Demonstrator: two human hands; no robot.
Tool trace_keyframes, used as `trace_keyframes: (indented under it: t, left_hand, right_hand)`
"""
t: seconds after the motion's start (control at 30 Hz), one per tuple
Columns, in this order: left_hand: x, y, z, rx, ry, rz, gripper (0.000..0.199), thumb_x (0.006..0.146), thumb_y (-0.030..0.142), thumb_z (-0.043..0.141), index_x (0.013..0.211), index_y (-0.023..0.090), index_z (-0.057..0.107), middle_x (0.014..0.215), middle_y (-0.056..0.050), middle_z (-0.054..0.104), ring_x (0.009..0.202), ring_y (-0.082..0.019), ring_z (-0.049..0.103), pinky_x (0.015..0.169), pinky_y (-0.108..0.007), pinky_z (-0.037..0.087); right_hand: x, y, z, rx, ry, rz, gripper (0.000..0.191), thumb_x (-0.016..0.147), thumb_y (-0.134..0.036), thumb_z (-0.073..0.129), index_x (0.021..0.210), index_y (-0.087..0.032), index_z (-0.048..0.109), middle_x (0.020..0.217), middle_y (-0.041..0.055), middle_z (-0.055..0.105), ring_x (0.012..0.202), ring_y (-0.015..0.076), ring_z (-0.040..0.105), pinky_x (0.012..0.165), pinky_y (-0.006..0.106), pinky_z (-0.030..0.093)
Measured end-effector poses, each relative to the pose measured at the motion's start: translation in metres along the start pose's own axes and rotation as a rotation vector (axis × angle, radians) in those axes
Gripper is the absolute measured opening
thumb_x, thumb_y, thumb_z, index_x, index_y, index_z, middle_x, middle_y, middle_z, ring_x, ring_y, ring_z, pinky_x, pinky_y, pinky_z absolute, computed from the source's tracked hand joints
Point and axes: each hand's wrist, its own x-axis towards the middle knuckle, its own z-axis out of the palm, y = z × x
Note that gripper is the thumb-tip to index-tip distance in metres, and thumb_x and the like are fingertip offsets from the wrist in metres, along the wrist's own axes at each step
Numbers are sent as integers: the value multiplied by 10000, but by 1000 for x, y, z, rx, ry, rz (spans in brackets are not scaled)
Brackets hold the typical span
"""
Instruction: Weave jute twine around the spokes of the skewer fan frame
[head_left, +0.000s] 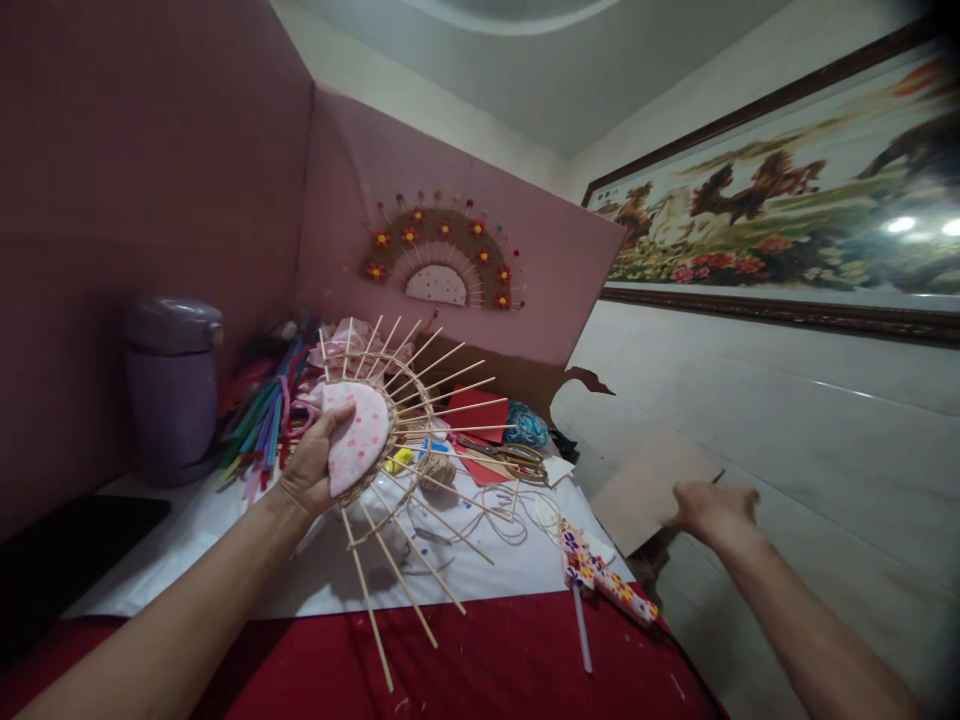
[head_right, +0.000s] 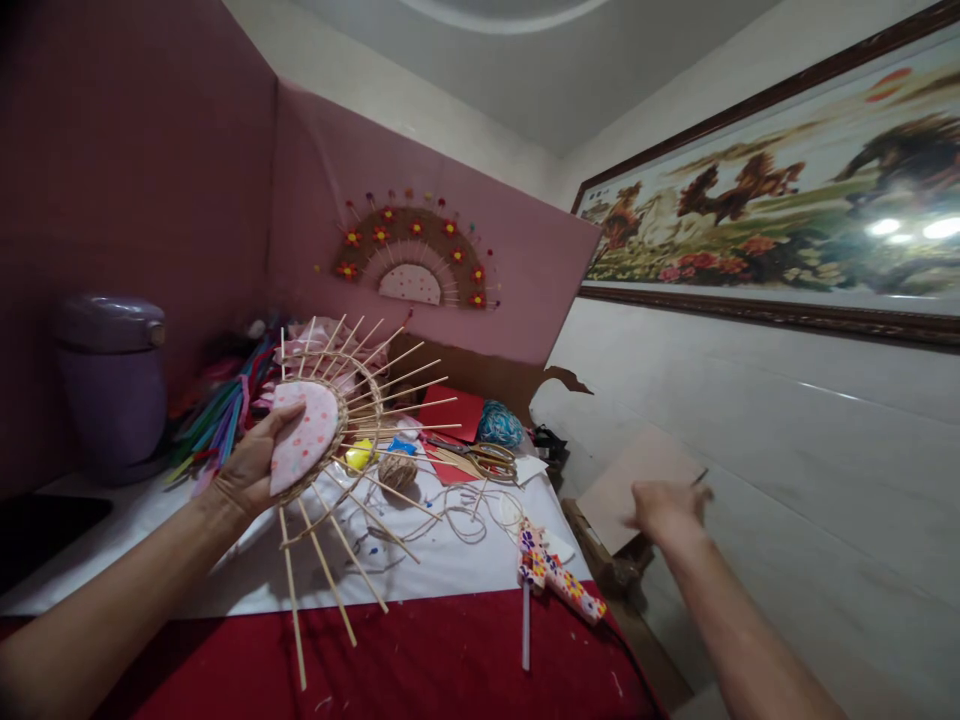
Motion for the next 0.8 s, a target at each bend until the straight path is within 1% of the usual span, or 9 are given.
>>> trace_keyframes:
  t: [0.07, 0.17, 0.23, 0.3, 0.4, 0.43, 0.5, 0.63, 0.8]
  left_hand:
    - [-1, -1, 1, -8, 10, -8, 259, 785, 115, 492, 1015, 59, 599, 700, -131, 711, 612, -231, 680, 601, -362, 575]
    - [-1, -1, 3, -18, 13, -6, 263, 791, 114, 485, 1025, 58, 593, 707, -132, 713, 617, -227, 680, 602, -351, 575]
    - [-1, 0, 3, -10, 8, -2, 258, 795, 114, 477, 1020, 57, 591, 689, -124, 713, 595, -219, 678, 595, -352, 575]
    - [-1, 0, 3, 1, -16, -10, 247, 796, 115, 475, 1004, 55, 592, 667, -118, 711, 576, -218, 675, 593, -363, 575]
    - [-4, -1, 4, 8, -56, -51, 241, 787, 117, 485, 993, 62, 596, 667, -116, 712, 576, -223, 675, 603, -376, 574]
    - [-5, -2, 4, 13, -60, -59, 242, 781, 115, 492, 993, 69, 598, 666, -114, 712, 573, -225, 675, 601, -376, 574]
    - [-7, -4, 5, 34, -56, -72, 244, 770, 107, 502, 991, 75, 601, 656, -114, 711, 556, -228, 672, 577, -368, 575]
    - [-7, -4, 6, 62, -31, -65, 229, 768, 102, 503, 971, 69, 605, 667, -123, 712, 552, -222, 672, 547, -343, 575]
    - [-3, -3, 1, 45, -56, -35, 180, 762, 110, 518, 908, 76, 618, 676, -114, 712, 574, -211, 672, 582, -348, 577]
  right_hand:
    - [-7, -10, 9, -54, -14, -8, 271, 669, -440, 615, 618, -184, 685, 626, 144, 660, 626, 264, 592, 566, 366, 369]
    - [-26, -46, 30, -10, -75, -32, 195, 700, -382, 586, 748, -239, 709, 811, 106, 696, 760, 270, 602, 649, 364, 388]
    - [-40, -75, 47, 280, -152, -72, 190, 717, -370, 570, 717, -232, 699, 786, 67, 695, 746, 235, 604, 666, 331, 413]
    - [-53, -103, 67, 543, -310, -84, 194, 710, -361, 582, 672, -207, 694, 708, 59, 683, 702, 224, 599, 657, 330, 429]
    - [-71, -142, 95, 818, -458, -77, 147, 693, -310, 612, 741, -209, 709, 775, 52, 689, 750, 209, 600, 686, 328, 440]
    - [-75, -154, 103, 913, -467, -42, 148, 685, -311, 621, 753, -213, 709, 777, 47, 686, 726, 196, 598, 650, 311, 447]
    - [-81, -177, 116, 1096, -562, 31, 179, 684, -318, 627, 805, -210, 704, 817, 42, 678, 667, 163, 592, 602, 284, 452]
    - [-84, -209, 128, 1353, -588, 211, 232, 645, -339, 666, 808, -175, 689, 621, 5, 635, 537, 118, 539, 550, 251, 437]
    - [-83, -222, 128, 1340, -662, 204, 266, 631, -388, 680, 719, -137, 686, 591, 15, 620, 487, 90, 501, 463, 207, 383]
